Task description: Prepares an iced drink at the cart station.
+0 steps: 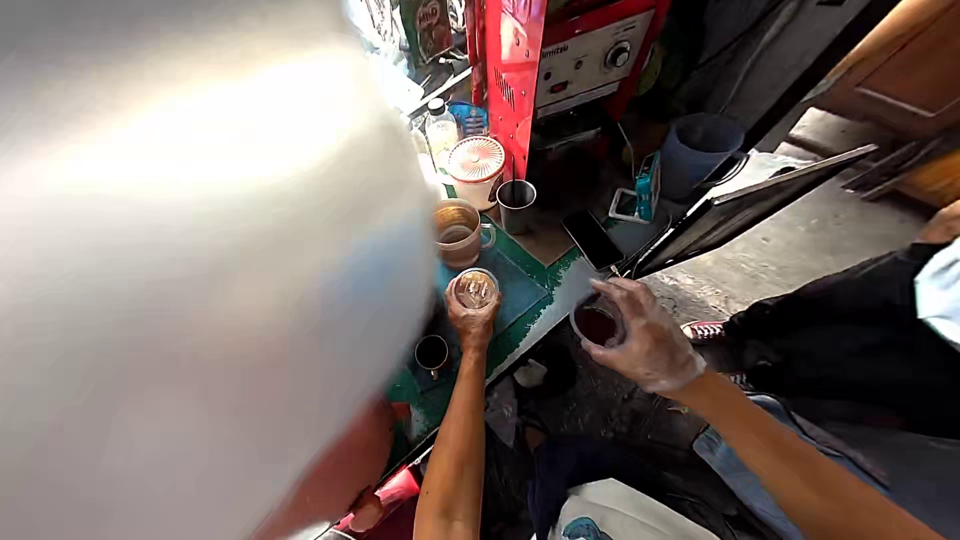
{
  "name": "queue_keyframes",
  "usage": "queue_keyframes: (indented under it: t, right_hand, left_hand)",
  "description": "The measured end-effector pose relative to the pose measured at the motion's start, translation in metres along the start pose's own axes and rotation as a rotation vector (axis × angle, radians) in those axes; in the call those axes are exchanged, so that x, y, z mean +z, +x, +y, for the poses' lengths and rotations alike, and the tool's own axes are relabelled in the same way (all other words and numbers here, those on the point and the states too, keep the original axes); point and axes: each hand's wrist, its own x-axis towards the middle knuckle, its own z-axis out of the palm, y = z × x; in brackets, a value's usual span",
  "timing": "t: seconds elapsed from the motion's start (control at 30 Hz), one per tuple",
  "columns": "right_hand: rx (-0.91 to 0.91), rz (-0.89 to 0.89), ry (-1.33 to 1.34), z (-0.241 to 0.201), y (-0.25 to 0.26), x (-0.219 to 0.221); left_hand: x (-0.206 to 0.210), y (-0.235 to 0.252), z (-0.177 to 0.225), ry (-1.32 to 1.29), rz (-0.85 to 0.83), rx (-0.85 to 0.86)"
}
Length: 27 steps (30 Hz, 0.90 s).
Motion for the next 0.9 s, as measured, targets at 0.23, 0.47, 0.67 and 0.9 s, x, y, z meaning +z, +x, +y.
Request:
queue_keyframes:
  t: [0.23, 0.47, 0.67, 0.9]
  right_hand:
    - [-0.036, 0.048, 0.061, -0.004, -0.049, -0.005]
    - [-0.128, -0.002, 0.129, -0.063, -0.070, 0.006]
    - [-0.387, -0.238, 0.187, -0.166, -0.100, 0.026]
    - [-0.770, -0.723, 0.551, -0.305, -0.165, 0.070]
  left_hand:
    - [0.001, 0.005, -0.008, -0.019, -0.005, 0.000]
    - [-0.068, -0.082, 0.026, 0.082, -0.174, -0.136]
    - [-0.167, -0.228, 0.097, -0.124, -0.357, 0.175]
    - [-0.295, -0.349, 0.118, -0.079, 0.415, 0.177]
